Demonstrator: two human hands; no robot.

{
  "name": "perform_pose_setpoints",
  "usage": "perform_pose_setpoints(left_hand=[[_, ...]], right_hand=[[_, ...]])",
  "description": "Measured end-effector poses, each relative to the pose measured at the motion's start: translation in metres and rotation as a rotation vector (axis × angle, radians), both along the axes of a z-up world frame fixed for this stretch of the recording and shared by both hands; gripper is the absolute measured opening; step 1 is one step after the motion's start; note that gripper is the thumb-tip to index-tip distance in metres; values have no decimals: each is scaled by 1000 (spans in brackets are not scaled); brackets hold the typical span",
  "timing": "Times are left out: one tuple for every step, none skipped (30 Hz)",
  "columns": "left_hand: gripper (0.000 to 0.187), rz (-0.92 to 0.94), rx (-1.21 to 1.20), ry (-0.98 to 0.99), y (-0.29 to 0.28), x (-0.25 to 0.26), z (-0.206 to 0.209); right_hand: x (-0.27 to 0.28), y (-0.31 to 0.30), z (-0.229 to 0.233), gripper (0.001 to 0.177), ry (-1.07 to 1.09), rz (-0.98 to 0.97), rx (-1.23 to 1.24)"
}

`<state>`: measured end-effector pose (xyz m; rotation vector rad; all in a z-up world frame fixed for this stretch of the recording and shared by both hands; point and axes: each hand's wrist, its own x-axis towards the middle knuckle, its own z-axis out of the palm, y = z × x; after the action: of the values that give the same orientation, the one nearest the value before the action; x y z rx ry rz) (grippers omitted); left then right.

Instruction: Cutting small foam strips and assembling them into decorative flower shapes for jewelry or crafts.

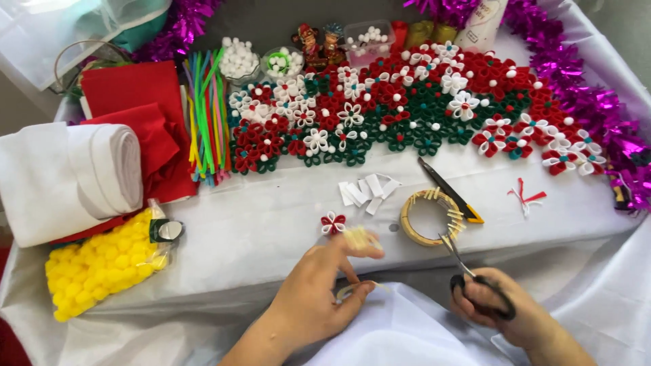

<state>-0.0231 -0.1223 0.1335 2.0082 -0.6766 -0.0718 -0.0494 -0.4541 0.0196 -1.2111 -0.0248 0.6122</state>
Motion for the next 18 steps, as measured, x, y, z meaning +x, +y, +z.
perform_pose_setpoints(left_hand=[[39,-3,-3,-2,-3,3,-4],[41,-68,106,23,-7,5,-8],[43,-133,216,47,-10,7,-12],[43,-131,217,44,-15,11,-12],[50,-176,234,39,-20,15,-13],[56,-221,251,37,-26,18,-14],[56,-220,253,37,-31,21,-11],[68,-247,254,69,-36,25,-7],[79,-275,256,100,-41,30,-4],[79,-278,260,100,-45,32,-9],[81,-306,192,153,-49,35,-15],[85,-335,123,201,-53,39,-20],[85,-338,126,197,-58,43,-17],[75,-361,106,305,-62,47,-13],[67,-383,86,413,-66,51,-10],[67,-385,91,417,-69,52,-8],[86,-381,60,509,-73,54,-5],[105,-377,27,602,-76,56,-3]], right_hand=[[-1,-2,-13,56,-2,-3,-3],[-2,-4,-26,59,115,24,108],[-3,-6,-39,63,231,51,221],[-3,-4,-43,63,229,52,222],[-2,-3,-47,62,194,14,207],[-4,-1,-51,61,162,-24,193],[-2,0,-50,61,162,-22,195],[0,3,-48,60,152,-40,218],[2,5,-46,60,143,-57,242],[0,5,-50,60,142,-59,246],[-1,5,-53,63,224,-69,263],[0,4,-56,66,301,-79,279],[2,3,-59,66,296,-82,282],[1,3,-62,66,337,-66,301],[1,4,-66,65,378,-50,321],[2,4,-66,65,381,-52,326],[2,5,-67,65,388,-43,345],[2,5,-67,66,397,-35,364]])
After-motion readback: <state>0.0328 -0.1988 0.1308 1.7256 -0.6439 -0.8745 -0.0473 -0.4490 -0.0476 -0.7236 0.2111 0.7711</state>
